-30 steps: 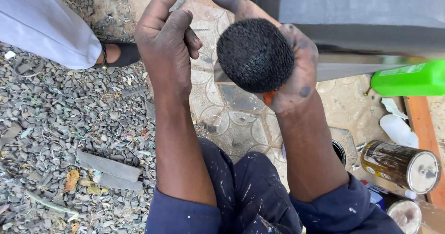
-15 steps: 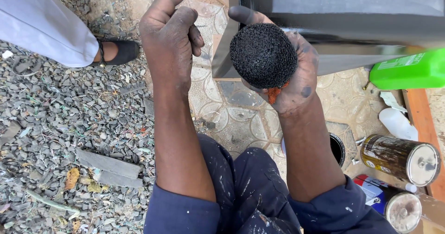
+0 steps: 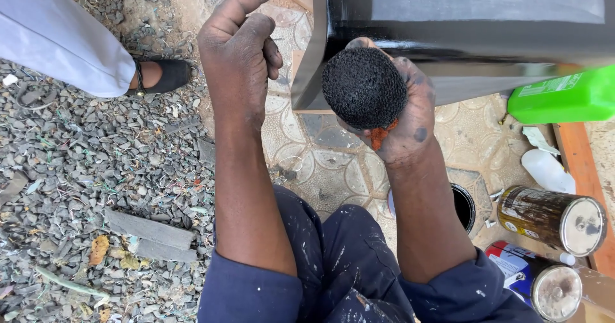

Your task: Applying black paint to a furniture surface using a sponge dipped in a paint can.

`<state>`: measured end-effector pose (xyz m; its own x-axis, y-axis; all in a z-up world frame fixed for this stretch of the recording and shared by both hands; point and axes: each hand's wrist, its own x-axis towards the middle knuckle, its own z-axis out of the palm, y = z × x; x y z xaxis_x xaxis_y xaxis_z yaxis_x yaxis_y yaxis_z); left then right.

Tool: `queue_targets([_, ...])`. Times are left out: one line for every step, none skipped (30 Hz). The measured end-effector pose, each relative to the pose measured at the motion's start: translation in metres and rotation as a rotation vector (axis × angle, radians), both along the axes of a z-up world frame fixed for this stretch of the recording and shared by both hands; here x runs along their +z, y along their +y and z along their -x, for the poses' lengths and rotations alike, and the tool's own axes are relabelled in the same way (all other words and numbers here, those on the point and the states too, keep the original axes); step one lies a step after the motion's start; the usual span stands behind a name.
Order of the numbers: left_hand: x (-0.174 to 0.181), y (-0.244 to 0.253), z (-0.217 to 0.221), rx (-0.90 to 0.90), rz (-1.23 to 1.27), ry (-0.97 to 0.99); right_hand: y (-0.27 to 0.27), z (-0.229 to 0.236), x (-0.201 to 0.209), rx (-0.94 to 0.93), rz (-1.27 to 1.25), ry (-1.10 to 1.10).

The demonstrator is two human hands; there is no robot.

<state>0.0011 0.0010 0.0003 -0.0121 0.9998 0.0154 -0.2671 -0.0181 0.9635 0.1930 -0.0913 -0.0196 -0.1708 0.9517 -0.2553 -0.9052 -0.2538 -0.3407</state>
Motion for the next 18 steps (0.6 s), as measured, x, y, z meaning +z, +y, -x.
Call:
queue_targets([0.004,-0.002,0.000,-0.003,-0.001,0.000,-0.004,0.000,0.002,-0.003,-0.001,0.000])
queue_targets([0.008,-0.004,0.000,-0.014,0.005,0.009,-0.008,0.000,0.003,0.001,-0.068,-0.040])
queue_targets([0.012,-0.007,-0.001,-0.025,0.011,0.019,-0.012,0.000,0.005,0.004,-0.134,-0.080])
queue_targets([0.012,-0.007,-0.002,-0.030,0.008,0.017,-0.017,-0.006,0.000,-0.001,-0.137,-0.082])
queue_targets([0.013,-0.007,-0.003,-0.043,0.028,0.034,-0.023,-0.013,-0.005,-0.033,-0.072,-0.028])
queue_targets([0.014,-0.008,-0.003,-0.055,0.052,0.052,-0.030,-0.019,-0.010,-0.065,-0.004,0.029])
queue_targets([0.013,-0.008,-0.004,-0.060,0.051,0.051,-0.035,-0.025,-0.018,-0.070,-0.004,0.029])
queue_targets([0.013,-0.008,-0.005,-0.062,0.050,0.065,-0.039,-0.031,-0.026,-0.111,0.053,-0.015])
queue_targets([0.013,-0.008,-0.005,-0.064,0.049,0.078,-0.043,-0.038,-0.034,-0.152,0.110,-0.059])
queue_targets([0.013,-0.008,-0.006,-0.069,0.046,0.077,-0.046,-0.042,-0.039,-0.158,0.108,-0.059])
queue_targets([0.014,-0.009,-0.007,-0.073,0.056,0.087,-0.050,-0.045,-0.044,-0.223,0.175,-0.092])
queue_targets([0.015,-0.010,-0.007,-0.075,0.069,0.099,-0.054,-0.048,-0.049,-0.285,0.244,-0.123])
queue_targets([0.017,-0.011,-0.008,-0.078,0.068,0.101,-0.055,-0.047,-0.046,-0.288,0.244,-0.121])
queue_targets([0.018,-0.013,-0.008,-0.102,0.066,0.098,-0.055,-0.045,-0.042,-0.298,0.264,-0.124])
queue_targets([0.020,-0.014,-0.008,-0.126,0.064,0.096,-0.055,-0.043,-0.039,-0.308,0.285,-0.128])
queue_targets([0.020,-0.015,-0.008,-0.124,0.062,0.097,-0.056,-0.044,-0.040,-0.306,0.283,-0.127])
queue_targets([0.021,-0.015,-0.009,-0.138,0.084,0.122,-0.056,-0.045,-0.042,-0.295,0.276,-0.133])
queue_targets([0.021,-0.015,-0.010,-0.153,0.106,0.146,-0.057,-0.046,-0.044,-0.285,0.271,-0.139])
